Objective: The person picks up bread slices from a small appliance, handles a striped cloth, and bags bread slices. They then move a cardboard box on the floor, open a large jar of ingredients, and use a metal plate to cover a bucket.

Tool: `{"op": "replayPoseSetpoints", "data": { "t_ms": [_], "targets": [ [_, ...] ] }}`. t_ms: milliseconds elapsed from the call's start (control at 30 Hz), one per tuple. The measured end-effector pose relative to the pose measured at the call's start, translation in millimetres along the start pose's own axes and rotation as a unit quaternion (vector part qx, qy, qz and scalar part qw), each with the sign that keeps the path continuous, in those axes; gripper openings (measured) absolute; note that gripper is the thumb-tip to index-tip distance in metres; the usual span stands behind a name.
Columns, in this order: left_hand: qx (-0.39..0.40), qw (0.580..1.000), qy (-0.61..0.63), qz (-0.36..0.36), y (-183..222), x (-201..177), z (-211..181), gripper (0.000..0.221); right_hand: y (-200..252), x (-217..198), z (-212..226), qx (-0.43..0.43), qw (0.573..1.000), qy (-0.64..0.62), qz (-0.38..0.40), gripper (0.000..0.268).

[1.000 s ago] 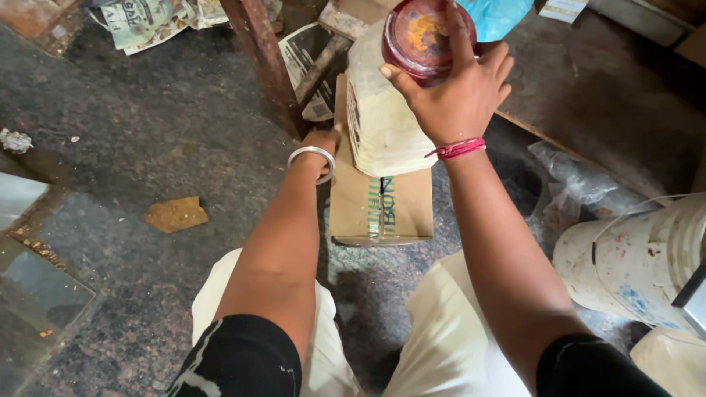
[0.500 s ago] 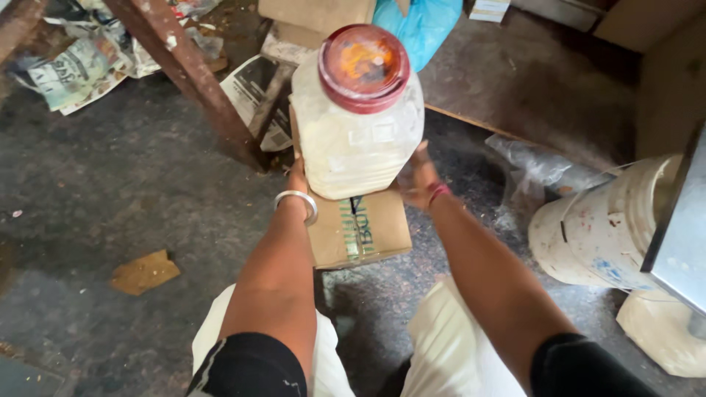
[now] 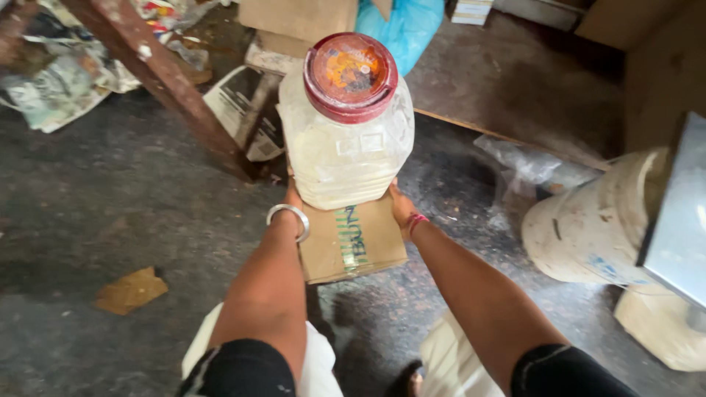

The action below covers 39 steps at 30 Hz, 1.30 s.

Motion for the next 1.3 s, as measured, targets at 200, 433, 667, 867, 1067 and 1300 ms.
{"op": "replayPoseSetpoints", "data": {
  "t_ms": [200, 433, 667, 867, 1067, 1300],
  "targets": [
    [-0.018, 0.998, -0.045, -0.051, 50, 39, -6, 0.091, 31, -10, 2, 0.002, 0.998, -0.051, 0.047, 0.076],
    [0.041, 0.973, -0.219, -0.056, 45, 63, -2, 0.093, 77, -24, 27, -0.07, 0.997, -0.026, 0.012, 0.075],
    [0.175, 0.916, -0.361, -0.001, 46, 104, -13, 0.086, 110, -42, 39, -0.178, 0.983, -0.05, 0.011, 0.074],
    [0.255, 0.886, -0.387, -0.007, 81, 142, -55, 0.069, 155, -29, 57, -0.224, 0.971, -0.079, -0.006, 0.076],
    [0.364, 0.893, -0.244, 0.098, 75, 200, -66, 0.065, 193, -41, 116, -0.319, 0.946, -0.048, -0.024, 0.076],
    [0.326, 0.865, -0.369, 0.096, -40, 283, -81, 0.072, 135, -99, 171, -0.335, 0.934, -0.075, -0.102, 0.077]
  ]
}}
Point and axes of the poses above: each hand's wrist, its own y-axis away from the middle knuckle, its own x-axis out of the palm, z = x × y, the point moved 1 cm from there along -y, towards the middle knuckle, and after that the axes turned 3 degrees about -y, right-handed, at the moved point
